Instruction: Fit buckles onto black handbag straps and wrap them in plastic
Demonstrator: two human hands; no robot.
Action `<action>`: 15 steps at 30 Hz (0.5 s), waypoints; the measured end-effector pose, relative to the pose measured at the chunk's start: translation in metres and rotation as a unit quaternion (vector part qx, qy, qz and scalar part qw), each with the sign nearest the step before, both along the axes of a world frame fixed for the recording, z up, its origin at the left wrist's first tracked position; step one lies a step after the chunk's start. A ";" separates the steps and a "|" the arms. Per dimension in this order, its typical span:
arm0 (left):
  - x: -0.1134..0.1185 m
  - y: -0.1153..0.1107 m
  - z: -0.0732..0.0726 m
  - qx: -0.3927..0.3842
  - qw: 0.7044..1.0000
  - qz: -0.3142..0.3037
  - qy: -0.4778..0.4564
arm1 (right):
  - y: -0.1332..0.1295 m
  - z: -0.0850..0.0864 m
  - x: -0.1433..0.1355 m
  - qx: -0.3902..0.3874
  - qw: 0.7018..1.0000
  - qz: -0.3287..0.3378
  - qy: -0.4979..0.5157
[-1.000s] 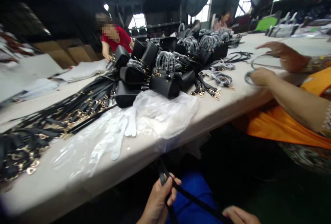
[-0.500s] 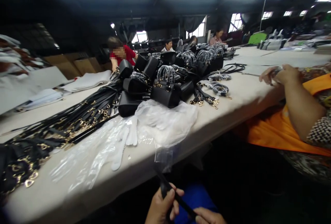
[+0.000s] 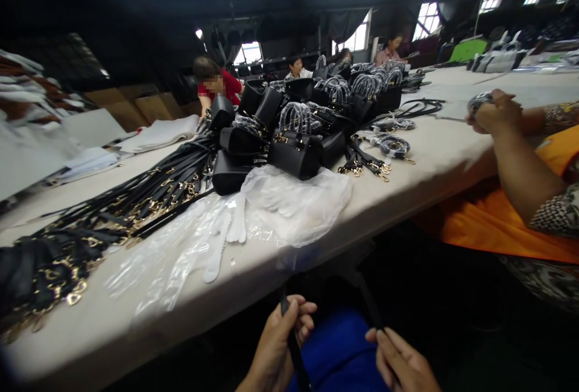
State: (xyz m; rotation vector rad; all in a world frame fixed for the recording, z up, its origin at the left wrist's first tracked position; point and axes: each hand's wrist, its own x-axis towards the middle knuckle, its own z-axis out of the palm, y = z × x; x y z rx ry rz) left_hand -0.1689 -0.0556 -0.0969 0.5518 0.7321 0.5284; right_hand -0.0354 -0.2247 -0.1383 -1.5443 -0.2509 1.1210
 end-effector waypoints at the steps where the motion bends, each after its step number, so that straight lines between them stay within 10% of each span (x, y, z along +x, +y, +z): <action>1: -0.001 0.007 0.010 -0.054 0.998 0.022 -0.001 | -0.004 0.004 0.004 0.001 0.999 -0.033 0.019; 7: 0.006 0.027 0.037 -0.232 0.967 0.073 -0.072 | 0.010 0.048 -0.023 0.103 0.991 -0.027 0.077; 15: 0.003 0.037 0.028 -0.235 0.961 0.088 -0.114 | 0.020 0.037 -0.061 0.157 0.965 0.068 0.200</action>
